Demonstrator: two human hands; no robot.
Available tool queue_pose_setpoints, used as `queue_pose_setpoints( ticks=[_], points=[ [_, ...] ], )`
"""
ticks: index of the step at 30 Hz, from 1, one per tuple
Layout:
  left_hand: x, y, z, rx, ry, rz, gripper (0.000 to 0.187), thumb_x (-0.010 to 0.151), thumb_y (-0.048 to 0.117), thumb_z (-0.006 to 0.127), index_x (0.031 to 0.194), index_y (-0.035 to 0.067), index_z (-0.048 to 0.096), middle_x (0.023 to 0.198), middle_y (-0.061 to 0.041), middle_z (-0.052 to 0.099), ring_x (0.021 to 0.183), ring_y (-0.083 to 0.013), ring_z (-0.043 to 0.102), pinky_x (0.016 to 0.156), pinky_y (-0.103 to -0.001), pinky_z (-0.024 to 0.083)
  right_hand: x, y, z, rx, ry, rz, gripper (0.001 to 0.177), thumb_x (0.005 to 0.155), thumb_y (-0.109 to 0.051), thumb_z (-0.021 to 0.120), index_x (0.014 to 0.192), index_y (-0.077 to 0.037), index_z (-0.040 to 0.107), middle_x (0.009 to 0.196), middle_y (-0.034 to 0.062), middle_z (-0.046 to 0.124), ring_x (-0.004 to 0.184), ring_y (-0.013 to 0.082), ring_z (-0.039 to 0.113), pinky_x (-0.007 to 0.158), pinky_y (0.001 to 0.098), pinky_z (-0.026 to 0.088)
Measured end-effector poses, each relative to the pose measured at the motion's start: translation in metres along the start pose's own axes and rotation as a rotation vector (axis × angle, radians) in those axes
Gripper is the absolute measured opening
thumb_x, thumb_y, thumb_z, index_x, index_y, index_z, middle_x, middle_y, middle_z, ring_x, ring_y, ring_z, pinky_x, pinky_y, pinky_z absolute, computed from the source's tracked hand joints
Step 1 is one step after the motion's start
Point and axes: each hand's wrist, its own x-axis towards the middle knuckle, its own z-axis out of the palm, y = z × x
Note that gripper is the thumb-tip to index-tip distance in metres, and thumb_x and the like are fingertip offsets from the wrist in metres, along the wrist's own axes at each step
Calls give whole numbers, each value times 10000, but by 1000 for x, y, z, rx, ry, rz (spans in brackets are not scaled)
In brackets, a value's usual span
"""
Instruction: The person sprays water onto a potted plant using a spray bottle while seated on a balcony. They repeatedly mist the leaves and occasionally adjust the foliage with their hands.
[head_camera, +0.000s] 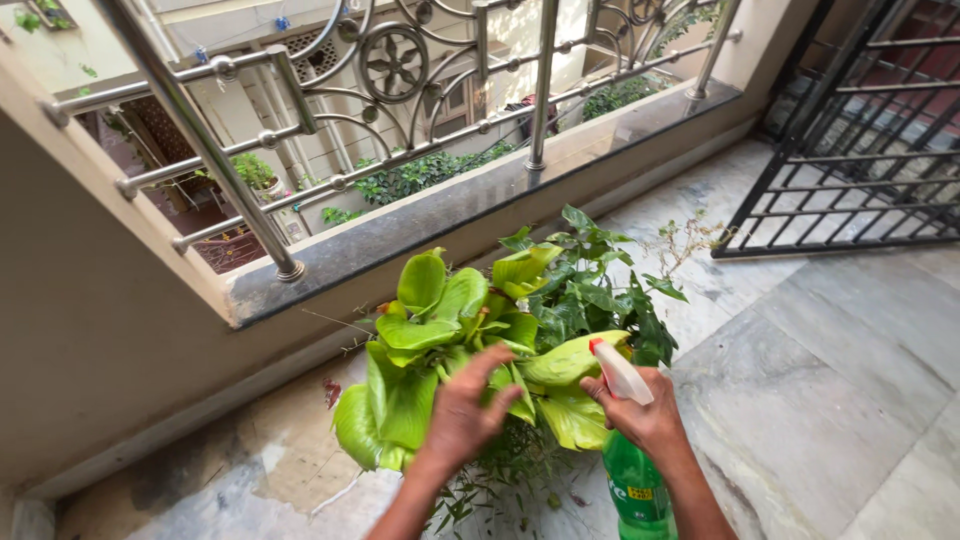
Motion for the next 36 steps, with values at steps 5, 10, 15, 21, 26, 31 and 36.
queue_pose_setpoints(
  ticks=[5, 10, 15, 21, 26, 31, 36],
  points=[
    [12, 22, 73, -58, -61, 69, 686, 874, 251, 760, 1458, 28, 477, 1477, -217, 522, 1331, -396, 540, 1106, -448, 427, 0, 6, -29, 148, 34, -48, 299, 769, -309, 845, 899, -55, 755, 548, 58, 686, 440, 136, 635, 457, 343, 526],
    [70, 16, 127, 36, 24, 31, 521, 1038, 432, 506, 1403, 66, 581, 1389, -214, 635, 1246, -408, 618, 1066, -495, 458, 2, 15, -49, 11, 35, -4, 316, 782, -319, 861, 801, -18, 766, 535, 76, 683, 453, 139, 649, 485, 331, 536],
    [91, 15, 141, 185, -301, -354, 627, 948, 650, 418, 1264, 191, 708, 1073, -229, 730, 1036, -420, 692, 921, -528, 534, 7, 25, -53, -84, 64, 82, 314, 769, -333, 884, 813, -46, 768, 544, 77, 693, 489, 125, 664, 518, 309, 536],
    [61, 13, 111, 251, -512, -298, 763, 976, 726, 363, 950, 112, 816, 890, -222, 755, 910, -376, 732, 878, -506, 549, 14, 47, -59, 125, 14, -42, 225, 758, -276, 873, 775, -68, 788, 565, 59, 707, 483, 126, 639, 484, 317, 533],
    [19, 7, 51, 178, -562, -249, 630, 956, 644, 389, 1038, 188, 816, 797, -200, 743, 744, -337, 702, 787, -469, 546, 19, 40, -20, 44, -92, 25, 249, 775, -291, 865, 788, -63, 766, 602, 70, 727, 521, 149, 687, 523, 337, 569],
    [-10, -8, 11, -104, -488, -317, 490, 968, 499, 515, 1102, 125, 802, 879, -123, 803, 781, -249, 742, 782, -398, 598, 11, 25, 18, -234, -39, -79, 335, 773, -383, 879, 805, -68, 770, 648, 99, 713, 632, 218, 725, 629, 385, 581],
    [-26, -14, 6, -276, -341, -96, 401, 978, 350, 557, 1177, 65, 757, 1183, -130, 769, 1103, -237, 719, 984, -373, 547, 10, 39, 43, -188, -96, -114, 351, 793, -387, 857, 795, -49, 764, 673, 137, 739, 620, 202, 749, 639, 378, 579]
  ],
)
